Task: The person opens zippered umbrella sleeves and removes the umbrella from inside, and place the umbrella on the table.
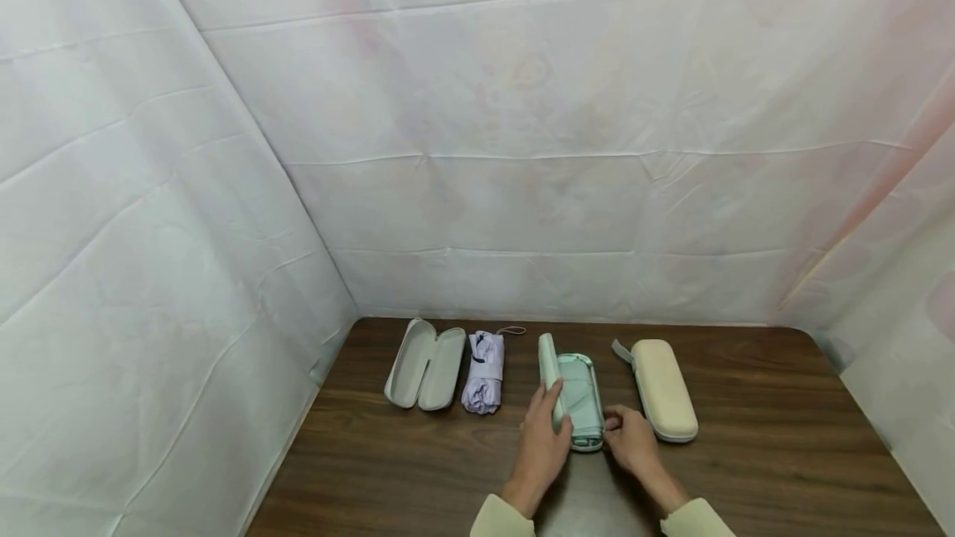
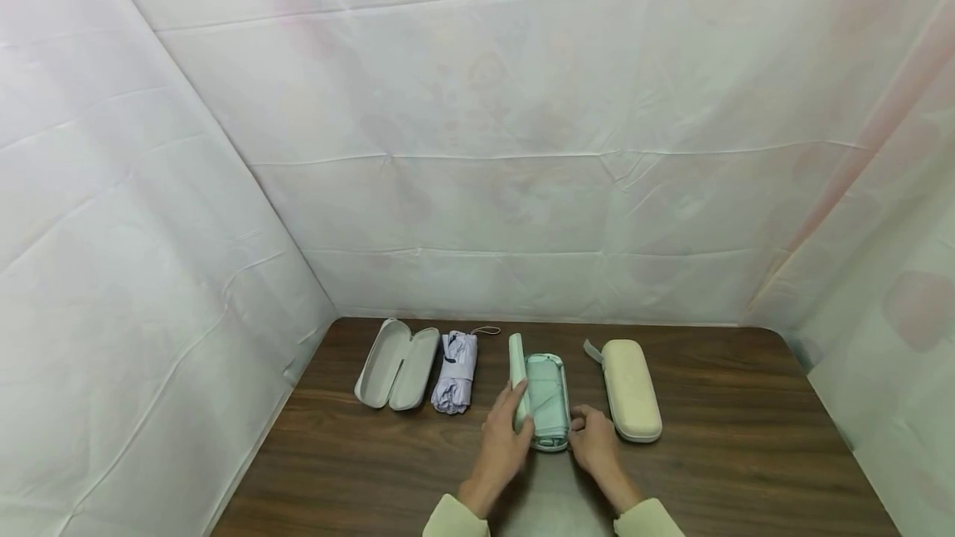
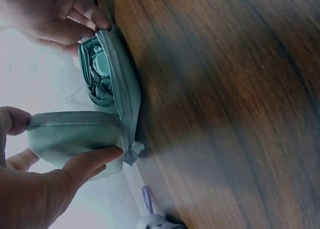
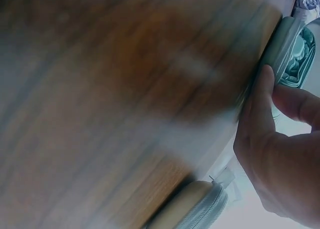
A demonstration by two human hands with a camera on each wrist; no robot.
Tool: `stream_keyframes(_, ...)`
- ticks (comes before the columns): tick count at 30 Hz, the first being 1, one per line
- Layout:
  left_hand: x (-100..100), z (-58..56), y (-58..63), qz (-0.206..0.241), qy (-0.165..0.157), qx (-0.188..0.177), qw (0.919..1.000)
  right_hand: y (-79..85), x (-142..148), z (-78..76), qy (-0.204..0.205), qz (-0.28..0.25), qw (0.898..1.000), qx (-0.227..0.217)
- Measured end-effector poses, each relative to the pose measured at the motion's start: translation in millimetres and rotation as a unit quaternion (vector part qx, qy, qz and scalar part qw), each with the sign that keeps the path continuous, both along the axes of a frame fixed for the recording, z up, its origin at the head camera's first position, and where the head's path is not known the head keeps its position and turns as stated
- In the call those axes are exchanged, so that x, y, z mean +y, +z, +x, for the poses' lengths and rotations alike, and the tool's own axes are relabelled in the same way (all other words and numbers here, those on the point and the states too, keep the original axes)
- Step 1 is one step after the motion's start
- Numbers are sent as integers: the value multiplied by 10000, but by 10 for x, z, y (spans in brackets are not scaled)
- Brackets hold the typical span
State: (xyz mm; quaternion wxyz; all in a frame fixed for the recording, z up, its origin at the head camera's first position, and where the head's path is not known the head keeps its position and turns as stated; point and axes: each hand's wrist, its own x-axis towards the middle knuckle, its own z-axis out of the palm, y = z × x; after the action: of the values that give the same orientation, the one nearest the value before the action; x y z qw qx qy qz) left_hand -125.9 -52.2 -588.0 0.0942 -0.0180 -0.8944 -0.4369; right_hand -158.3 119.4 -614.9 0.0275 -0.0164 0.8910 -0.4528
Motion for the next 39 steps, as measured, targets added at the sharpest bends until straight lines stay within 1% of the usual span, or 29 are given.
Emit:
stream_keyframes(2,-14,-4,-5,17,47,82,10000,-10,5,-15,-3,20,10000,6)
stream_keyframes(6,-48,-10,-14,79,92,468,9988,-35,20,-50,-31,67,10000,40)
stream_keyframes(9,-84,-18,-34,186,173,669,9974,-42,32,-76,-24,117,9999,94)
stream_keyframes(13,-147,-39,-76,436,296,578,9969,-28,49,-101,31,160,9998,120)
stream_keyframes(18,-236,-80,-107,857,434,527,9940,-1,60,-127,74,158,9998,83)
stream_keyframes(20,-268,-95,-117,887,543,522,9932,6,61,-138,72,134,9999,56)
stream_keyframes(22,-300,-108,-127,960,646,417,9924,7,60,-149,66,139,9999,39)
stream_keyframes(26,-347,-125,-138,1226,804,272,9888,-2,63,-177,48,175,9998,68)
stream_keyframes(29,-366,-131,-128,1407,920,322,9852,-4,67,-195,43,186,9997,125)
stream_keyframes(34,-375,-122,-103,1344,1128,477,9833,4,64,-217,79,197,9996,203)
stream_keyframes(36,-372,-113,-97,1250,1213,477,9836,1,58,-226,111,300,9991,284)
stream_keyframes(39,-365,-99,-95,1151,1305,448,9837,2,31,-222,142,608,9966,537)
